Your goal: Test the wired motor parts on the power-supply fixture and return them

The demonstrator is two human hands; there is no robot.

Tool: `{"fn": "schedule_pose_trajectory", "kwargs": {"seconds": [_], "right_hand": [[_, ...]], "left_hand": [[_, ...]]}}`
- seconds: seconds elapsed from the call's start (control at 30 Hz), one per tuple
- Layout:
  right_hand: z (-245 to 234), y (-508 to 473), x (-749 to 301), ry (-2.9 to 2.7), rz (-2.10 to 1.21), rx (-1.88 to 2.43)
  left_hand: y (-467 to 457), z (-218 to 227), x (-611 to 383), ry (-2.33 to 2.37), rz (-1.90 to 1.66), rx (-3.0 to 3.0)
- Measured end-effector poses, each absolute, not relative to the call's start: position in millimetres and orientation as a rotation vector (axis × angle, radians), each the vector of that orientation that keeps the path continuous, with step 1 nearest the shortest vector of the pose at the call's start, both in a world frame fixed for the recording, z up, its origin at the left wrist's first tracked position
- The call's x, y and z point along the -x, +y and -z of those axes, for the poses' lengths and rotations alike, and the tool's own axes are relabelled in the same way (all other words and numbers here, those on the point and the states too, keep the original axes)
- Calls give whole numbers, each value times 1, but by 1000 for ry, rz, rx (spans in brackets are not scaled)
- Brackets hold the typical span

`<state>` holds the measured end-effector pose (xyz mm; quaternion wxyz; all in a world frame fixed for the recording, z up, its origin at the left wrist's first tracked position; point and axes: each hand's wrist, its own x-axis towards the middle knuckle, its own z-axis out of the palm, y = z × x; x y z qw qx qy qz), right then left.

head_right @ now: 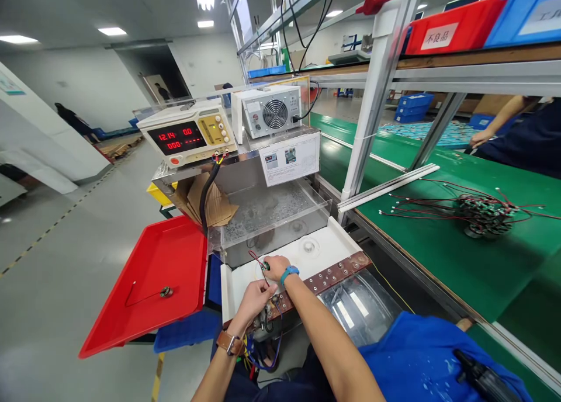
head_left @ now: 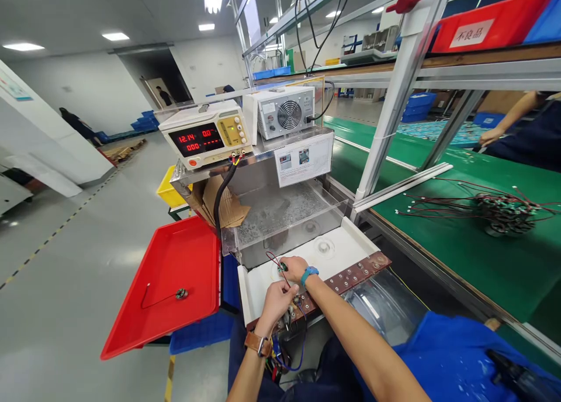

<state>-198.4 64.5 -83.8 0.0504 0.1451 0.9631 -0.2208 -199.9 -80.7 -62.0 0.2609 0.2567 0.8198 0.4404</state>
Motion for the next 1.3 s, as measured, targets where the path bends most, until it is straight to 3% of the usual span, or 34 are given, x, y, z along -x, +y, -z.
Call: {"fn": "schedule_pose_trajectory", "kwargs": {"seconds": [1.3], "right_hand": [[82, 60, 199, 2957, 737, -431]], "left_hand": [[-76, 68, 200, 2231, -1325, -579]]}}
